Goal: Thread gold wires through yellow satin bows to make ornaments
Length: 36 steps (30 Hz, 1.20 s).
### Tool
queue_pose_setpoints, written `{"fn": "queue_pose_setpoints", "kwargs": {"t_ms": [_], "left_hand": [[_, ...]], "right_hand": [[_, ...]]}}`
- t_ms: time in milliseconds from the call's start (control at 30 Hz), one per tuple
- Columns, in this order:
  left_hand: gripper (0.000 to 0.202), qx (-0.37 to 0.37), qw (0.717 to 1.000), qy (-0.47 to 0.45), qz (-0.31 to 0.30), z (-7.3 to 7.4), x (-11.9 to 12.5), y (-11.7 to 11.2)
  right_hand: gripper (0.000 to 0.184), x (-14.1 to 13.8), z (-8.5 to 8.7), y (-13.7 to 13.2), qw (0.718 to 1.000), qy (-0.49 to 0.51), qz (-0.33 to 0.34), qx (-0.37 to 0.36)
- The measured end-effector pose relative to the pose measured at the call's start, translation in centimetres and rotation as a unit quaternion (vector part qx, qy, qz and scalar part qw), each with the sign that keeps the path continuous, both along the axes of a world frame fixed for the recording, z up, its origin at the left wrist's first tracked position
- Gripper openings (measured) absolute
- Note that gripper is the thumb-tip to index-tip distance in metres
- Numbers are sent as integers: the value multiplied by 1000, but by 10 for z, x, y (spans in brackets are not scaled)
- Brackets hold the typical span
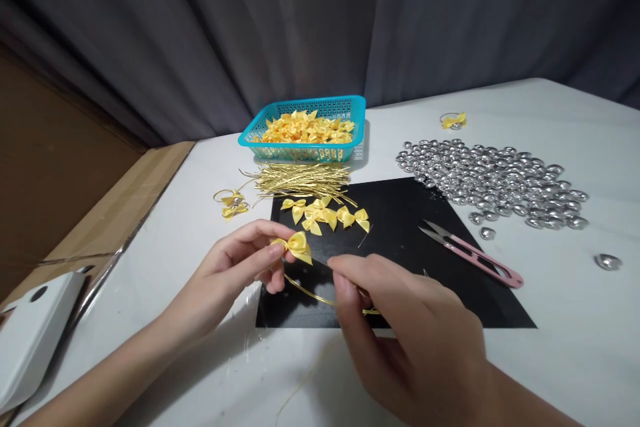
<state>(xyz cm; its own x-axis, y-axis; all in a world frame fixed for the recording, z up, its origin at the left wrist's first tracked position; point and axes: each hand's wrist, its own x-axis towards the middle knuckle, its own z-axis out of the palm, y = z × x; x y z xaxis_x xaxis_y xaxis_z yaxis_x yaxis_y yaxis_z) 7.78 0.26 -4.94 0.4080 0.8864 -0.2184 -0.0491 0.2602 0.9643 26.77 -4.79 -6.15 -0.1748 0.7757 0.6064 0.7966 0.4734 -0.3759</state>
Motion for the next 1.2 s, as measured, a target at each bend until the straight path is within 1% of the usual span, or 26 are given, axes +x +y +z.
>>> {"fn": "queue_pose_setpoints", "kwargs": {"t_ms": [100,200,300,400,467,500,567,633,733,800,867,933,1000,1033,1133,1200], "left_hand": [[11,34,999,16,4,0,1,-1],[12,44,999,23,6,0,1,-3],[16,29,999,15,-3,1,0,-4],[4,-1,1000,-11,-21,1,-1,-3],[9,-22,999,-38,-30,0,-1,-2],[11,-30,998,-50,-32,0,-1,-2],[13,-42,996,-71,-27,-2,0,-2],[16,-50,995,-81,-18,-4,1,-3],[20,-69,993,-99,-17,-6,2,-3],[20,-95,989,-113,-24,-8,2,-4],[19,-113,986,-120,-26,-10,2,-4],[19,-119,985,-123,-29,-11,2,-4],[20,-123,982,-136,-37,-11,3,-4],[21,-128,980,-146,-45,-11,3,-5],[21,-147,972,-171,-70,-12,4,-5],[20,-150,971,-169,-82,-13,5,-6]], "right_hand": [[16,0,-4,0,1000,15,3,4],[15,-1,-5,1,1000,15,22,6],[15,0,-1,2,999,16,26,7],[13,1,1,3,999,33,-7,-3],[13,0,1,5,997,69,-21,-21],[12,0,0,7,995,98,-18,-32],[10,0,-2,9,986,154,15,-68],[10,0,-4,11,971,193,78,-118],[12,-1,-7,12,933,243,184,-191],[13,-3,-9,11,898,290,221,-247],[16,-7,-13,11,852,343,232,-320],[22,-10,-16,11,796,391,232,-399],[26,-11,-17,11,744,417,233,-468],[27,-12,-18,12,724,421,233,-495],[29,-12,-18,12,678,419,250,-550],[29,-12,-17,12,657,421,255,-571]]}}
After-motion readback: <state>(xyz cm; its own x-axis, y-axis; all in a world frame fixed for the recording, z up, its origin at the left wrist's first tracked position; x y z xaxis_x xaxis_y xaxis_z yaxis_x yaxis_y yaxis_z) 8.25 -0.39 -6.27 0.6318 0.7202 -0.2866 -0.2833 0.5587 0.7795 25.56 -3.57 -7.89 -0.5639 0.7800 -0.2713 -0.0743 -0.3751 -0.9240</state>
